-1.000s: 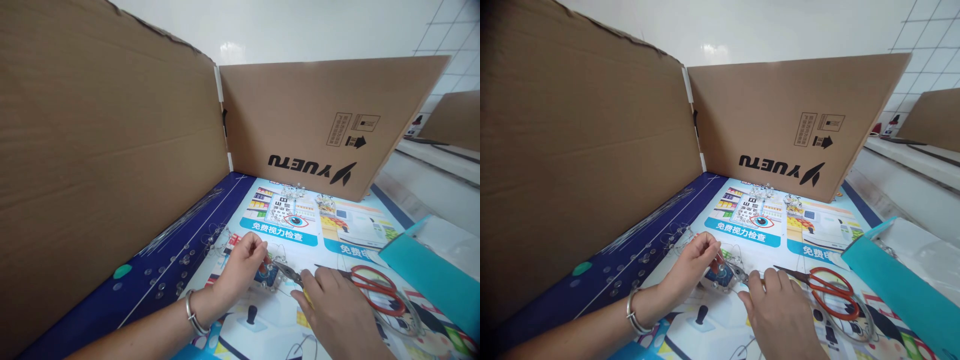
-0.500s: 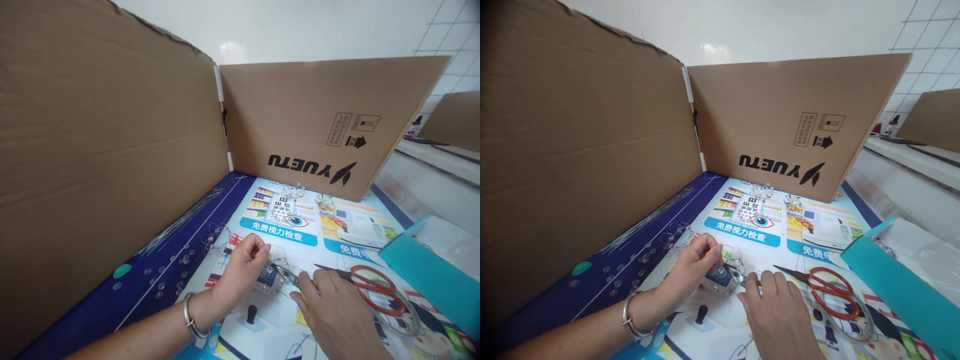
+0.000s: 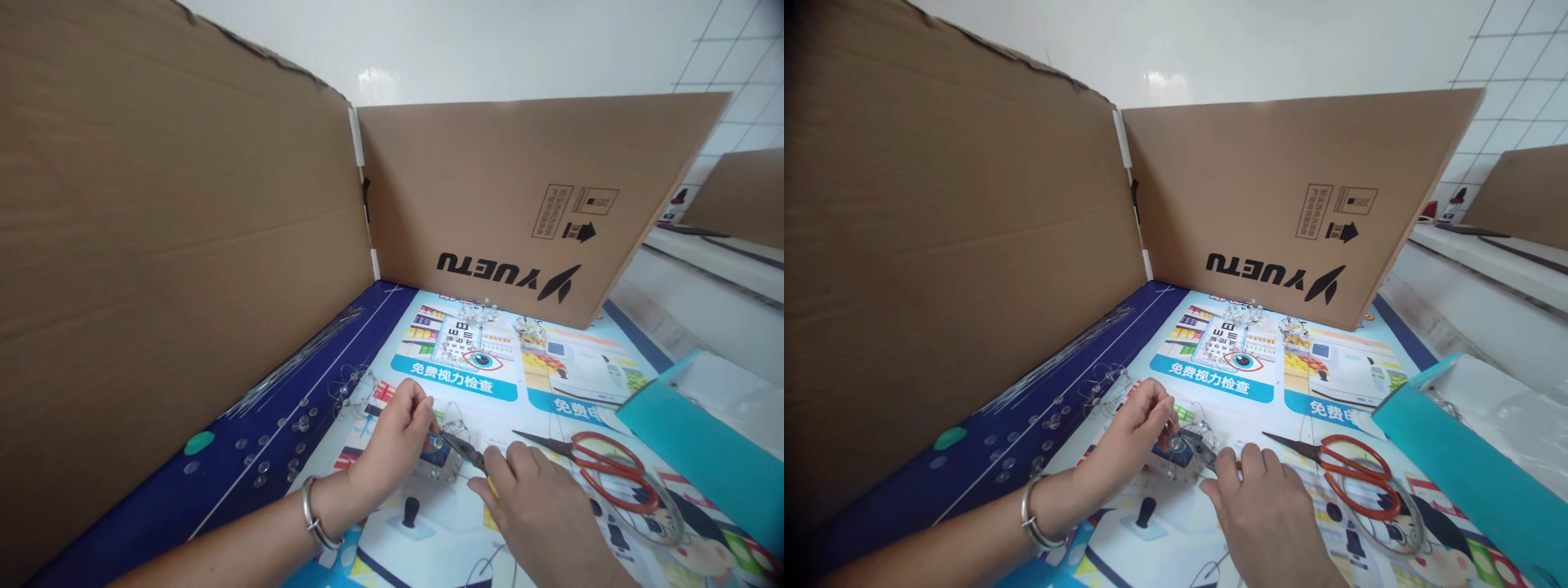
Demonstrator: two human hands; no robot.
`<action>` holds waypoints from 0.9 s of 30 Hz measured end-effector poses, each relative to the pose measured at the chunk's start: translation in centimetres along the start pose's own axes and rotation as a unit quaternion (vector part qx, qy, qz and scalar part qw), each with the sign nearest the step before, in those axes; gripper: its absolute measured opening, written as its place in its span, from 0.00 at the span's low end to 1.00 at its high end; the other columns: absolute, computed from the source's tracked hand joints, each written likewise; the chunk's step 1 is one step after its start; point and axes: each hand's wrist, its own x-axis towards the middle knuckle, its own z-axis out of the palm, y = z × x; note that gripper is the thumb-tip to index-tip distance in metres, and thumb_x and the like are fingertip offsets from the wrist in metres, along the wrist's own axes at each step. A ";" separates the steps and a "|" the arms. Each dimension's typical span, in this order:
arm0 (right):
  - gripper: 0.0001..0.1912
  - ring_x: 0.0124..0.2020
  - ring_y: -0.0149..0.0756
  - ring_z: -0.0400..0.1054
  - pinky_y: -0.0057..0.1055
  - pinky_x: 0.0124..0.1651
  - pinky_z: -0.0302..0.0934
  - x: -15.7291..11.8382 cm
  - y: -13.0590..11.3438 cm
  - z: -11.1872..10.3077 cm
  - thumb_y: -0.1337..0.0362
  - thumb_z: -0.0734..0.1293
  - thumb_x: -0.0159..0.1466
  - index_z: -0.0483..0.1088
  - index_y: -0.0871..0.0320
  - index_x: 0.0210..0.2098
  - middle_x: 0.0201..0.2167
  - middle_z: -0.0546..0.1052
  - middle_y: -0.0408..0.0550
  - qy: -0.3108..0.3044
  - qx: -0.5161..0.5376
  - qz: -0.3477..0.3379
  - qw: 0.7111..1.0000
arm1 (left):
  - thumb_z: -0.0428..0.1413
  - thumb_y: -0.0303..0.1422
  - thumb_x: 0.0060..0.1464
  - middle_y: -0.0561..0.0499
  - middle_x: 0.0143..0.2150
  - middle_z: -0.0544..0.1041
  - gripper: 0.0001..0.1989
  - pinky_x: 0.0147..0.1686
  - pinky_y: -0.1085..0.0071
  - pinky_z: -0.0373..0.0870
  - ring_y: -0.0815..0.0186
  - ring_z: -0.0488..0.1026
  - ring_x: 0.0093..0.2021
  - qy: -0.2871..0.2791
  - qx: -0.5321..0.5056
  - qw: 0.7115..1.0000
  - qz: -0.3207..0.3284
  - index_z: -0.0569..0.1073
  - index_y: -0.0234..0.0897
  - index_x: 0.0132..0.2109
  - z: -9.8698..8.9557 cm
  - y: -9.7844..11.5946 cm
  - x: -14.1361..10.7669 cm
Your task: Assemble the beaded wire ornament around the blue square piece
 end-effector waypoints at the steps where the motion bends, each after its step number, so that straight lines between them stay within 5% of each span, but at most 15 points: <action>1: 0.10 0.25 0.37 0.61 0.31 0.27 0.47 0.0 0.0 0.1 0.54 0.62 0.59 0.63 0.54 0.36 0.25 0.65 0.44 -0.001 -0.001 -0.002 1.000 | 0.43 0.35 0.58 0.56 0.25 0.67 0.09 0.23 0.73 0.62 0.71 0.64 0.21 0.000 -0.012 1.000 -0.004 0.57 0.39 0.30 0.0 -0.2 0.1; 15: 0.12 0.26 0.37 0.60 0.32 0.28 0.47 -0.3 0.1 1.4 0.54 0.59 0.62 0.65 0.55 0.38 0.25 0.65 0.45 0.049 0.012 -0.012 0.999 | 0.44 0.39 0.56 0.58 0.22 0.68 0.10 0.20 0.75 0.61 0.72 0.64 0.18 -0.002 -0.141 0.985 -0.102 0.56 0.40 0.30 0.4 -1.1 0.3; 27: 0.14 0.27 0.37 0.65 0.29 0.26 0.53 -0.6 -1.4 2.7 0.53 0.56 0.63 0.63 0.55 0.40 0.29 0.68 0.46 -0.018 0.141 0.082 0.986 | 0.43 0.36 0.57 0.57 0.24 0.67 0.08 0.23 0.74 0.64 0.72 0.66 0.20 0.038 -0.142 0.988 -0.048 0.56 0.39 0.31 0.7 -1.2 0.1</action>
